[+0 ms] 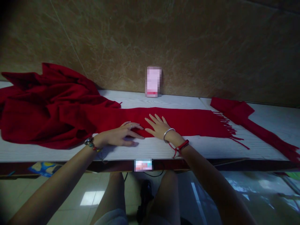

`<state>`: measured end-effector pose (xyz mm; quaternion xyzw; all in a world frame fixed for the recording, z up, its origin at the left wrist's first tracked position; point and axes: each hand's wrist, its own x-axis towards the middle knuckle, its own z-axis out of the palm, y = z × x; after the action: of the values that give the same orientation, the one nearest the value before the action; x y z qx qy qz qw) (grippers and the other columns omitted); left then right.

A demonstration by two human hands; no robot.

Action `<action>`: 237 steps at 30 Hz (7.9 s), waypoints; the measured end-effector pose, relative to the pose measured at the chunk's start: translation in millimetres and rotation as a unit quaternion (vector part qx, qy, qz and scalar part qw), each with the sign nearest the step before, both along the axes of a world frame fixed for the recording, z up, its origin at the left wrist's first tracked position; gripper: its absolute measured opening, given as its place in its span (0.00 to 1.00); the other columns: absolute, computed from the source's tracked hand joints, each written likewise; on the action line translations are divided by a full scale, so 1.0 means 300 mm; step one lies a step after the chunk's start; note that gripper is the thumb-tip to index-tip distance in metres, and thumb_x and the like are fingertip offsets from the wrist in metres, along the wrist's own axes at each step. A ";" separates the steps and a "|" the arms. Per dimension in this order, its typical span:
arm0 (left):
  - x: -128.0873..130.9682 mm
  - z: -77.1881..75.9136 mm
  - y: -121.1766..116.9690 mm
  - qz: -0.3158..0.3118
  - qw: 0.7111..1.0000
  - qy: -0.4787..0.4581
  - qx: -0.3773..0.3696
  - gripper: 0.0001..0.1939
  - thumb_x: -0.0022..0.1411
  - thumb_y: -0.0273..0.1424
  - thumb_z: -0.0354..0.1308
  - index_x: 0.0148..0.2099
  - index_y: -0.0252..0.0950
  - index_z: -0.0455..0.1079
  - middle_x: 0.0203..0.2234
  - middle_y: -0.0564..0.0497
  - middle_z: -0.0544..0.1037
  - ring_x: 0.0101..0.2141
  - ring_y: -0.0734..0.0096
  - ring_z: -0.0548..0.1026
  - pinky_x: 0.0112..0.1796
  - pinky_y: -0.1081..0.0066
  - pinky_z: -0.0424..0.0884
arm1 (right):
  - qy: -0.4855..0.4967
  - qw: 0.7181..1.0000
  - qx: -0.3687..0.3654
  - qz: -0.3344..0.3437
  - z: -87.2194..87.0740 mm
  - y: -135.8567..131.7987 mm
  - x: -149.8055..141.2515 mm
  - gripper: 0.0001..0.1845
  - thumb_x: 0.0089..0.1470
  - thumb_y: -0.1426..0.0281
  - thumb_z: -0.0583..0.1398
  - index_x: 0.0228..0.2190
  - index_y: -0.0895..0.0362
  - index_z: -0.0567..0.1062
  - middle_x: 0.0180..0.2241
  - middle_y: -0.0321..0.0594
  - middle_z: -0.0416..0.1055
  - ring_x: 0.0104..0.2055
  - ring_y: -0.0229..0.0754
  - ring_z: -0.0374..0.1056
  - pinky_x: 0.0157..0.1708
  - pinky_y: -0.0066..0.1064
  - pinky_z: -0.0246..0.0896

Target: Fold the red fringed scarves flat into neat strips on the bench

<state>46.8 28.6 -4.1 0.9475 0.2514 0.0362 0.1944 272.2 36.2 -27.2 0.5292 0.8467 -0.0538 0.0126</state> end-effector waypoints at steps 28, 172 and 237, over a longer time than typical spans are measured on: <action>0.169 -0.049 0.153 0.362 0.927 0.071 0.066 0.29 0.66 0.40 0.36 0.65 0.32 0.51 0.65 0.39 0.46 0.63 0.47 0.42 0.58 0.42 0.43 | 0.068 0.984 0.043 -0.161 -0.010 0.066 0.015 0.30 0.57 0.62 0.52 0.57 0.65 0.61 0.62 0.52 0.53 0.64 0.48 0.49 0.61 0.41 0.46; 0.143 0.047 0.157 0.439 0.861 0.157 0.202 0.23 0.62 0.21 0.36 0.47 0.25 0.72 0.47 0.34 0.69 0.50 0.54 0.64 0.45 0.61 0.62 | 0.064 0.989 0.070 -0.115 -0.006 0.151 0.012 0.25 0.60 0.63 0.49 0.57 0.57 0.63 0.62 0.44 0.55 0.62 0.45 0.52 0.59 0.43 0.45; 0.161 -0.016 0.190 0.350 0.917 0.190 0.012 0.34 0.66 0.43 0.34 0.68 0.32 0.36 0.66 0.46 0.37 0.64 0.55 0.37 0.60 0.52 0.42 | 0.032 0.996 0.014 -0.080 0.003 0.128 -0.014 0.28 0.61 0.58 0.45 0.60 0.49 0.55 0.65 0.39 0.46 0.66 0.47 0.41 0.61 0.53 0.39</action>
<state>95.1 85.6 -8.9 0.7900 0.5991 -0.0760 0.1059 268.1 74.4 -26.4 0.5938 0.8020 -0.0591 -0.0261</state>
